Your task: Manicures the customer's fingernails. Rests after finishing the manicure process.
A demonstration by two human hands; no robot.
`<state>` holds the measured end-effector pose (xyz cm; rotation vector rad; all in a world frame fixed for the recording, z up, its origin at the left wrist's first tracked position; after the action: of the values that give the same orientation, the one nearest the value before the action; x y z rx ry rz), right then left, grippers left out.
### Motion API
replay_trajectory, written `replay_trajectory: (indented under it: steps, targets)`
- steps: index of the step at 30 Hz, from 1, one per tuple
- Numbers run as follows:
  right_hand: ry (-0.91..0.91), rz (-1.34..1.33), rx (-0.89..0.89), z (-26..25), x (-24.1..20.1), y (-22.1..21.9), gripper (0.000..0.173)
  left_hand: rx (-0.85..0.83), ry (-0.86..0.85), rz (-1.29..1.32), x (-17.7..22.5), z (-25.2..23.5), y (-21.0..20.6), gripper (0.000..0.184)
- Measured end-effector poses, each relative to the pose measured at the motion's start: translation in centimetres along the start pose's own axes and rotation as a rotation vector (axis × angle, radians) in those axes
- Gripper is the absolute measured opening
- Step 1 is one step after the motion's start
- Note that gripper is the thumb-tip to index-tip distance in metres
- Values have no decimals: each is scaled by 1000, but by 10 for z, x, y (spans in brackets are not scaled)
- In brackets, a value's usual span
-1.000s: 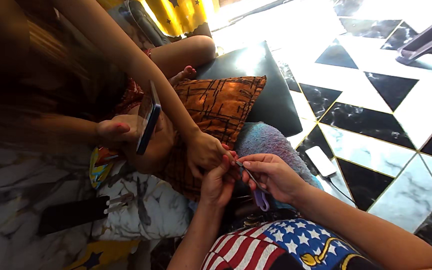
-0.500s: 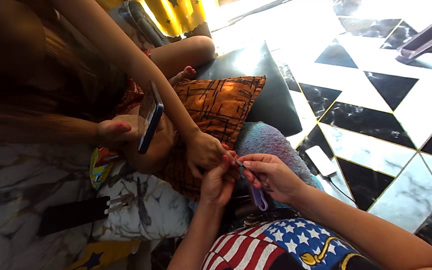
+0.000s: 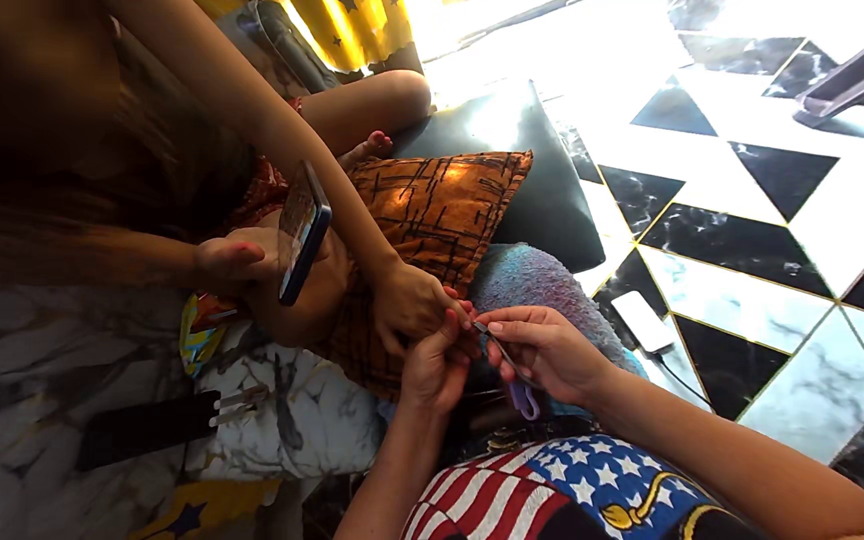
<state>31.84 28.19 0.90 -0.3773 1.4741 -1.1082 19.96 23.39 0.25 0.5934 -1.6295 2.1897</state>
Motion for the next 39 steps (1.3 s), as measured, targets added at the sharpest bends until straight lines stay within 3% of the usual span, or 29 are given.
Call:
replay_trajectory:
  steps: [8,14,26,30,33,35,39]
  targets:
    - [42,53,-20,-2,-4,0,24,-89,7,29,0,-3,-2,4]
    - [29,72,16,-3,-6,0,23,6,5,5,0,0,0,11]
    - [11,86,33,-1,-8,3,25,-16,5,-5,0,-1,-1,10]
    - [183,155,54,2,-34,3,27,-17,25,-5,-1,-2,1,10]
    - [385,232,-66,-2,-57,-21,23,-19,21,-26,-1,-3,-1,12]
    - [420,390,-145,-15,-63,-42,21,11,-13,-77,0,-3,-5,19]
    - [476,750,-7,-50,-81,-55,22,143,-40,-205,1,-3,-8,18]
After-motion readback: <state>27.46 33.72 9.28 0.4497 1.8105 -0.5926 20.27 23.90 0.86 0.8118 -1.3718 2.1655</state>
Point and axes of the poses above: each hand's wrist, its own z-axis away from the middle knuckle, its own y-axis out of the back of the hand, x = y × z, the point moved 7 cm from there along -z, towards the middle knuckle, and after that the axes turned 15 degrees about -x, right-handed, at the moved point
